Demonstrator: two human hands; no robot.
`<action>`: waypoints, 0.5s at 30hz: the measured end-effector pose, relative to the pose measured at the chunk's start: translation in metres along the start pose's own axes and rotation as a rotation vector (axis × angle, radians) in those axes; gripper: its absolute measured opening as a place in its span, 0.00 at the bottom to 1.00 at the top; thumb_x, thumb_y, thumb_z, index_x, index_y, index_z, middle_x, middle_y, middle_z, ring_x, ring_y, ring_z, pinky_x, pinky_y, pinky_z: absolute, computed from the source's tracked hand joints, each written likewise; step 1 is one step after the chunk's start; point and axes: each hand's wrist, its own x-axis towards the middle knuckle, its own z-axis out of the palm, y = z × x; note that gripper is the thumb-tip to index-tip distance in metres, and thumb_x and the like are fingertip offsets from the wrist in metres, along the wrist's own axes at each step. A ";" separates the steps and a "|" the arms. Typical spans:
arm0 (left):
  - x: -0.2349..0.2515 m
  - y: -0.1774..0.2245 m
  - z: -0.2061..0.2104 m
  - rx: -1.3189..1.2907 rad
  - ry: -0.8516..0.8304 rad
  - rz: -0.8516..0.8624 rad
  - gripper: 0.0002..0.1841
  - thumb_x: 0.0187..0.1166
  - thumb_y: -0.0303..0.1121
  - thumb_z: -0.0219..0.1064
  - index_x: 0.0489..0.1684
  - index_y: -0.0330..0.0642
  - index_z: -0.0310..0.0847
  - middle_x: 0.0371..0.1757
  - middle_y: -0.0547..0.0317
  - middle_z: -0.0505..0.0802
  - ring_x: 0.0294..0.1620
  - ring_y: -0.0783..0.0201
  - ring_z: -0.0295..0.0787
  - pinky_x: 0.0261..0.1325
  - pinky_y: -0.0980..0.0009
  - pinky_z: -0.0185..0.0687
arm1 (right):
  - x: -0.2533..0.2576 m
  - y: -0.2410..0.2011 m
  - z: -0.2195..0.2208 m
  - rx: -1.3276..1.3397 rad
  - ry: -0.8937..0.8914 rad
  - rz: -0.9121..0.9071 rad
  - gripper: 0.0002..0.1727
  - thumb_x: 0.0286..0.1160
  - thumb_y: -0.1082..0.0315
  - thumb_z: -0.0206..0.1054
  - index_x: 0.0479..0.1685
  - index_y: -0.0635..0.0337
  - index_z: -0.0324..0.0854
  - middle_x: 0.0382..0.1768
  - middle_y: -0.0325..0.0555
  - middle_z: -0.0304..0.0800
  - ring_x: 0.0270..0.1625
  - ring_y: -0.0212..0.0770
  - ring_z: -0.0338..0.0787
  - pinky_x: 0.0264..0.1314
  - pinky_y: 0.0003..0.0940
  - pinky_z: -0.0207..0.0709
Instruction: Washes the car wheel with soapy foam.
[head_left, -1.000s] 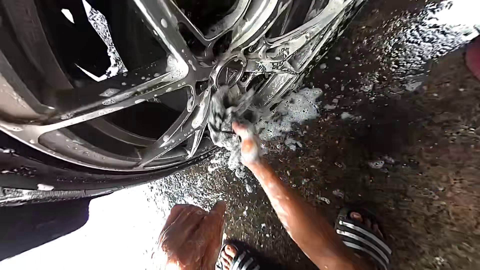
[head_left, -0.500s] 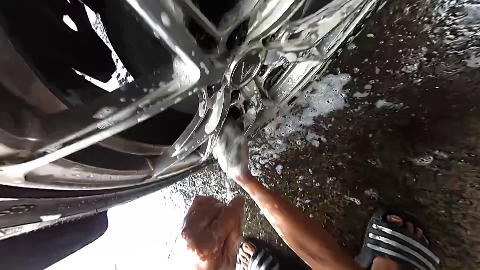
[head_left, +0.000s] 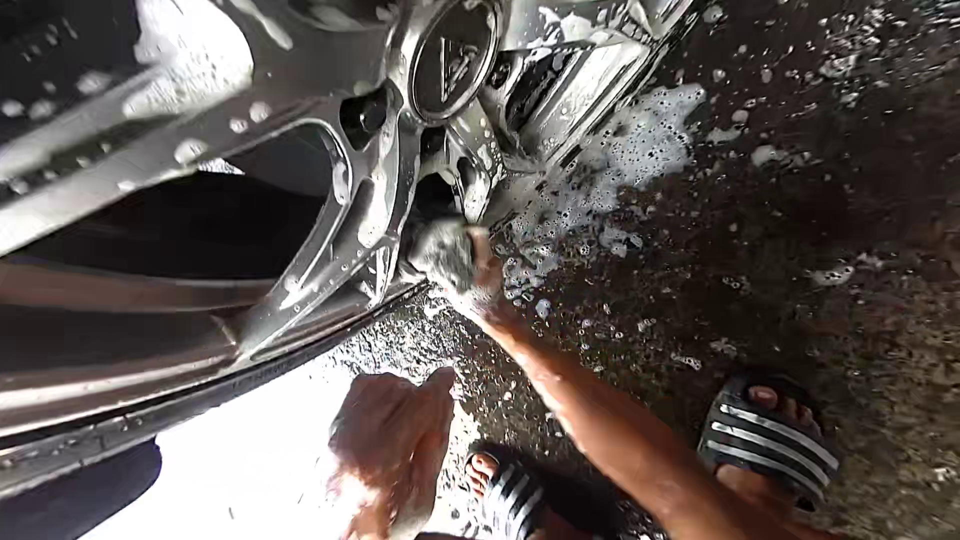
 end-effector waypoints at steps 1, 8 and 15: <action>-0.003 0.005 -0.004 -0.004 0.010 -0.006 0.11 0.81 0.31 0.63 0.42 0.37 0.92 0.27 0.54 0.92 0.34 0.66 0.86 0.51 0.75 0.77 | -0.010 -0.013 0.013 0.075 0.035 0.081 0.45 0.54 0.70 0.83 0.76 0.75 0.66 0.51 0.65 0.90 0.49 0.54 0.93 0.52 0.54 0.87; -0.005 0.031 -0.015 -0.096 -0.050 0.072 0.13 0.87 0.36 0.60 0.47 0.39 0.88 0.33 0.54 0.91 0.44 0.65 0.85 0.61 0.75 0.74 | -0.005 -0.002 -0.022 -0.179 -0.389 0.072 0.33 0.69 0.67 0.77 0.75 0.66 0.75 0.55 0.66 0.91 0.55 0.62 0.93 0.58 0.62 0.84; 0.007 0.029 -0.001 -0.026 0.063 0.082 0.12 0.83 0.32 0.61 0.40 0.36 0.90 0.29 0.53 0.92 0.38 0.67 0.86 0.56 0.76 0.75 | -0.058 -0.054 0.051 0.299 -0.058 0.209 0.24 0.63 0.79 0.71 0.61 0.84 0.79 0.46 0.66 0.90 0.50 0.49 0.90 0.60 0.40 0.81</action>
